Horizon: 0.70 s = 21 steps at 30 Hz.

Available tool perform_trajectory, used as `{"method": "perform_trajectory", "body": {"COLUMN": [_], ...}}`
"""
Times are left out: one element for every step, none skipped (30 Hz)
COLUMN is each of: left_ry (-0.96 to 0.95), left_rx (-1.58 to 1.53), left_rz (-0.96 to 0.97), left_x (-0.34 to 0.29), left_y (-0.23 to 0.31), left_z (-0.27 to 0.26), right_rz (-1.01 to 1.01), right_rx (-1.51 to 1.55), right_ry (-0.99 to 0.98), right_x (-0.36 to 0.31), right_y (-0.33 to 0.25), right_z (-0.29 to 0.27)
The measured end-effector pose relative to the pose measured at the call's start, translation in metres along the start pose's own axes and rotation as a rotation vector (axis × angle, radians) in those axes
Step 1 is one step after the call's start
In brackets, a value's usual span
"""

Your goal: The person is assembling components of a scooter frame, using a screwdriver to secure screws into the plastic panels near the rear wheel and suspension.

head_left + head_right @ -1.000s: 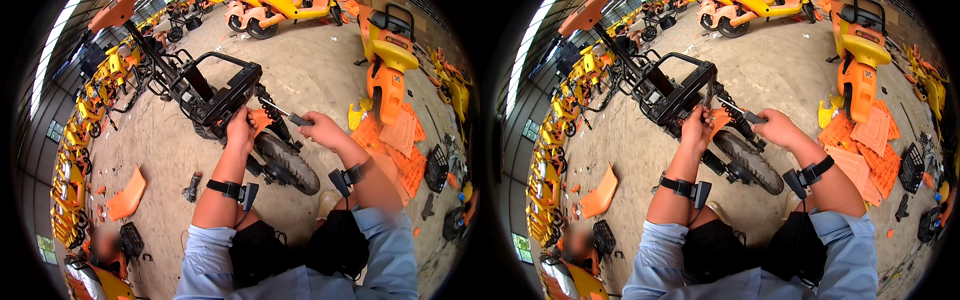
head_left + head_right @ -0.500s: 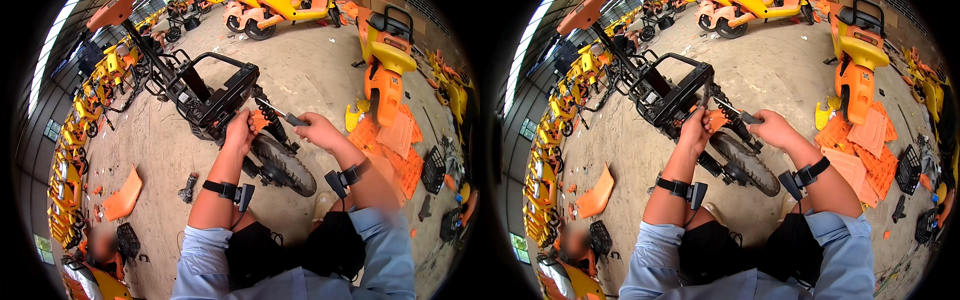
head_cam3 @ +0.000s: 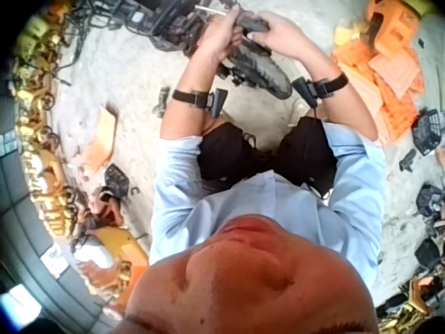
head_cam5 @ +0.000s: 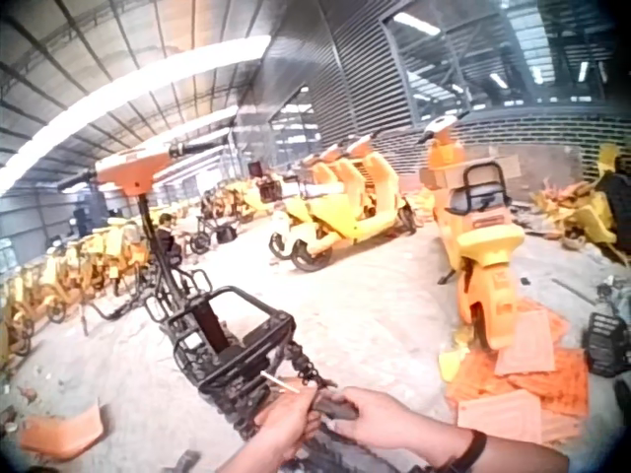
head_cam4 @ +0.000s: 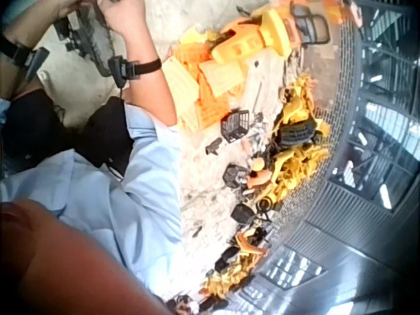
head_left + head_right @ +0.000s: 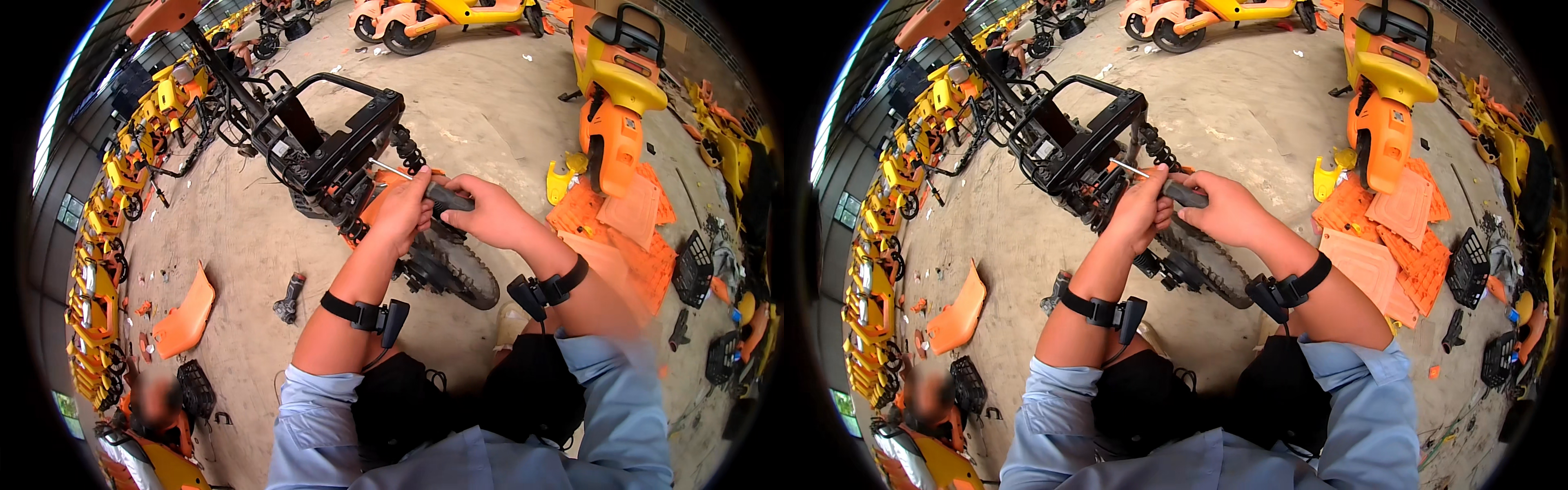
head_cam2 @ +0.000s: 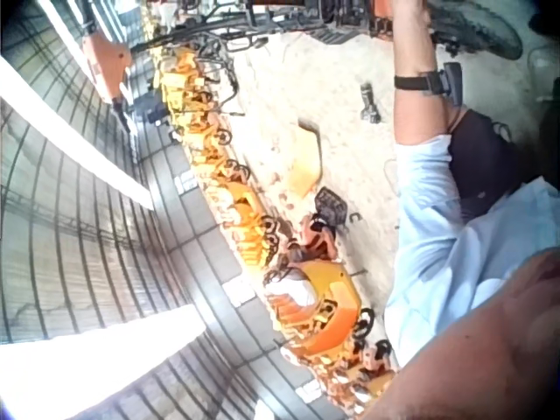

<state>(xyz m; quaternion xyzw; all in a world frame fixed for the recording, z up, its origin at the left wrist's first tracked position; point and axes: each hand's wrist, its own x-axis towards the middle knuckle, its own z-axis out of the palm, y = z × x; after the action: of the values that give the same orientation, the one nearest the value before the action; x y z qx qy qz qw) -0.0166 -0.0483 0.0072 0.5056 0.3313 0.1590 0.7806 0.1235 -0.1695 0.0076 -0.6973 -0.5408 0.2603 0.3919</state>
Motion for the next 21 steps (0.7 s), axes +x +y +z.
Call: {"method": "perform_trajectory", "body": {"left_ry": [0.003,0.009,0.032,0.032,0.064,0.076,0.083,0.072,0.053,0.061,0.079,0.066,0.054,0.041,0.07,0.066,0.069,0.067,0.078,0.088,0.12], "left_rx": [-0.009,-0.018,0.009,0.075,0.178,0.27,0.378,0.477,0.528,0.594,0.611,0.514,0.513,0.511,0.568,0.613,0.619,0.623,0.623,0.621,0.634], "left_rz": [0.032,0.064,0.097,0.142,0.205,0.27,0.333,0.405,0.427,0.445,0.43,0.345,0.348,0.35,0.304,0.301,0.318,0.36,0.386,0.414,0.491], "left_x": [-0.003,-0.005,-0.011,-0.013,-0.02,-0.02,-0.021,-0.02,-0.013,-0.012,-0.015,-0.008,-0.007,-0.007,-0.012,-0.019,-0.02,-0.016,-0.015,-0.016,-0.016], "left_y": [0.0,0.0,0.004,0.005,0.007,0.006,0.003,0.003,0.002,0.0,-0.003,-0.011,-0.01,-0.011,-0.009,0.001,0.003,0.009,0.007,0.001,-0.005], "left_z": [-0.007,-0.012,-0.008,-0.009,-0.014,-0.012,-0.021,-0.022,-0.016,-0.021,-0.027,-0.036,-0.037,-0.037,-0.04,-0.031,-0.028,-0.028,-0.031,-0.035,-0.051], "right_rz": [-0.014,-0.029,-0.123,-0.215,-0.225,-0.396,-0.544,-0.631,-0.674,-0.704,-0.726,-0.723,-0.715,-0.707,-0.714,-0.7,-0.686,-0.684,-0.681,-0.654,-0.661], "right_rx": [-0.076,-0.152,-0.203,-0.239,-0.041,0.206,0.256,0.225,0.114,0.015,-0.073,-0.16,-0.222,-0.267,-0.277,-0.295,-0.308,-0.33,-0.34,-0.342,-0.326], "right_ry": [0.01,0.018,0.112,0.195,0.192,0.226,0.239,0.235,0.215,0.154,0.078,0.007,-0.035,-0.065,-0.083,-0.085,-0.091,-0.09,-0.093,-0.105,-0.125], "right_x": [-0.003,-0.007,-0.01,-0.017,-0.028,-0.044,-0.056,-0.07,-0.086,-0.092,-0.094,-0.092,-0.09,-0.09,-0.091,-0.094,-0.097,-0.095,-0.093,-0.1,-0.098], "right_y": [-0.013,-0.026,-0.033,-0.042,-0.072,-0.089,-0.101,-0.113,-0.123,-0.129,-0.133,-0.138,-0.14,-0.141,-0.143,-0.142,-0.143,-0.145,-0.146,-0.148,-0.144], "right_z": [-0.004,-0.01,-0.025,-0.041,-0.057,-0.075,-0.091,-0.1,-0.109,-0.104,-0.094,-0.081,-0.071,-0.064,-0.061,-0.061,-0.061,-0.061,-0.058,-0.055,-0.046]}}
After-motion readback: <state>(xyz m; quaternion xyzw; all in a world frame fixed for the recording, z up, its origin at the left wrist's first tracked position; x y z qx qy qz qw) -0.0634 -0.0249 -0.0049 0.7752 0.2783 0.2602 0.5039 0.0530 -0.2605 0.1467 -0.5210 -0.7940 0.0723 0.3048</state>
